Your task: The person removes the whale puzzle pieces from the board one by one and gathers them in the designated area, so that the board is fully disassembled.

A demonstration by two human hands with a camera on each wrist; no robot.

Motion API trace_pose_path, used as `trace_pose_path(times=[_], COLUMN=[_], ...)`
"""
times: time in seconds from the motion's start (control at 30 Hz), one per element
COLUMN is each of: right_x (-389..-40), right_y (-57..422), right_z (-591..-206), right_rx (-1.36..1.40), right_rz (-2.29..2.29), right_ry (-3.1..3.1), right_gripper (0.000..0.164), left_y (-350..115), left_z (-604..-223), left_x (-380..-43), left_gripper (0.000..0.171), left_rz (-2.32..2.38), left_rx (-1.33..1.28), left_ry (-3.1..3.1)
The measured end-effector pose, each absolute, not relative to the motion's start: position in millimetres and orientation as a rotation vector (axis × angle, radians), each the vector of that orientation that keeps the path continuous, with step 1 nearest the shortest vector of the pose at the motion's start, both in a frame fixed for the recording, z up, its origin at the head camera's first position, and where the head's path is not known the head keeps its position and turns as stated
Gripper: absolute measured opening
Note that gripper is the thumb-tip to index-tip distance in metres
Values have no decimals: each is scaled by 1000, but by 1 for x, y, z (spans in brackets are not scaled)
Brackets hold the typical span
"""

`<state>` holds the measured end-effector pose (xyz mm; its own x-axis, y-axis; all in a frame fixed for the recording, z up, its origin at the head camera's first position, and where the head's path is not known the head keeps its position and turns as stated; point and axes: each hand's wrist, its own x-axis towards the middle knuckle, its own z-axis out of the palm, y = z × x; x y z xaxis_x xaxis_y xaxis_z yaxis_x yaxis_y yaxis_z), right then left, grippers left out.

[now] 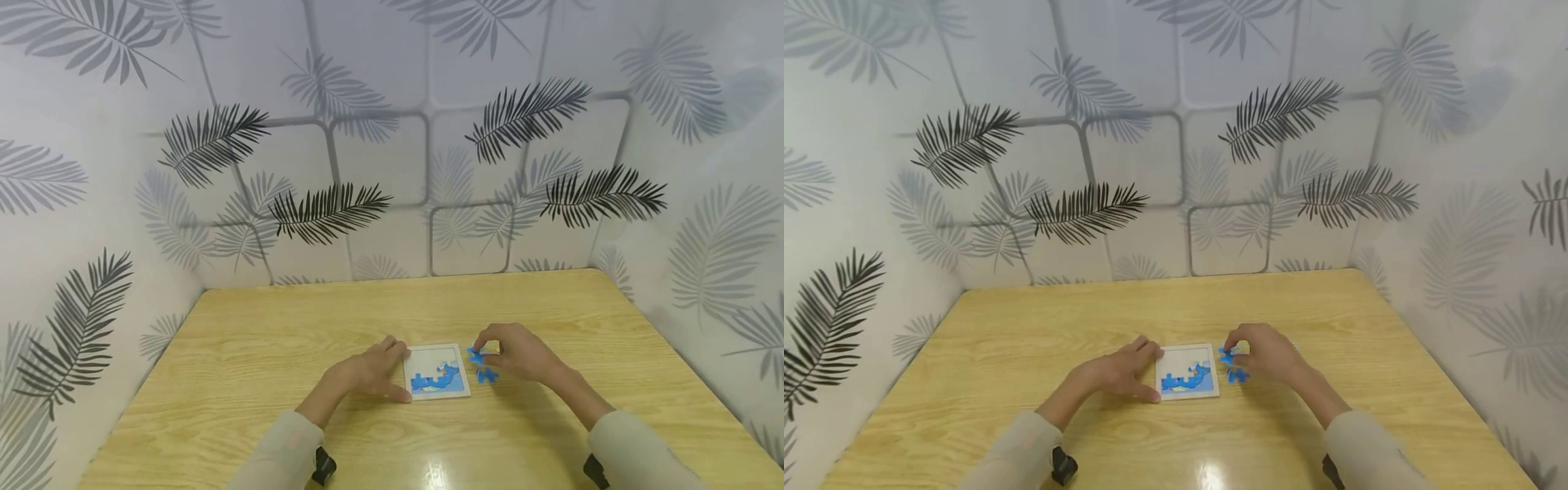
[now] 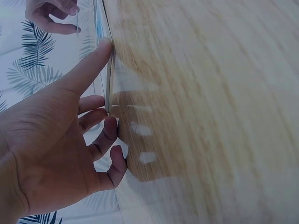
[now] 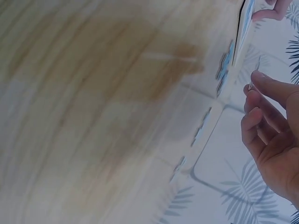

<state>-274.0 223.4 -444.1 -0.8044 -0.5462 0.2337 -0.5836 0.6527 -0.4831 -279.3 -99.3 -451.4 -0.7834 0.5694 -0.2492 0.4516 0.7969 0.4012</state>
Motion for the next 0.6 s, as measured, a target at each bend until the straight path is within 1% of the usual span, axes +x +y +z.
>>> trace_pose_path(times=[0.23, 0.6], right_x=[-273, -268], right_y=[243, 270], right_z=[-446, -448], right_rx=[925, 907], right_rz=[790, 845], right_ry=[-2802, -2851], right_gripper=[15, 20], left_y=[-98, -99], left_z=[-450, -450], left_x=[-280, -280], left_gripper=[82, 82], left_rz=[458, 470], left_rx=[775, 771], left_ry=[2629, 2609])
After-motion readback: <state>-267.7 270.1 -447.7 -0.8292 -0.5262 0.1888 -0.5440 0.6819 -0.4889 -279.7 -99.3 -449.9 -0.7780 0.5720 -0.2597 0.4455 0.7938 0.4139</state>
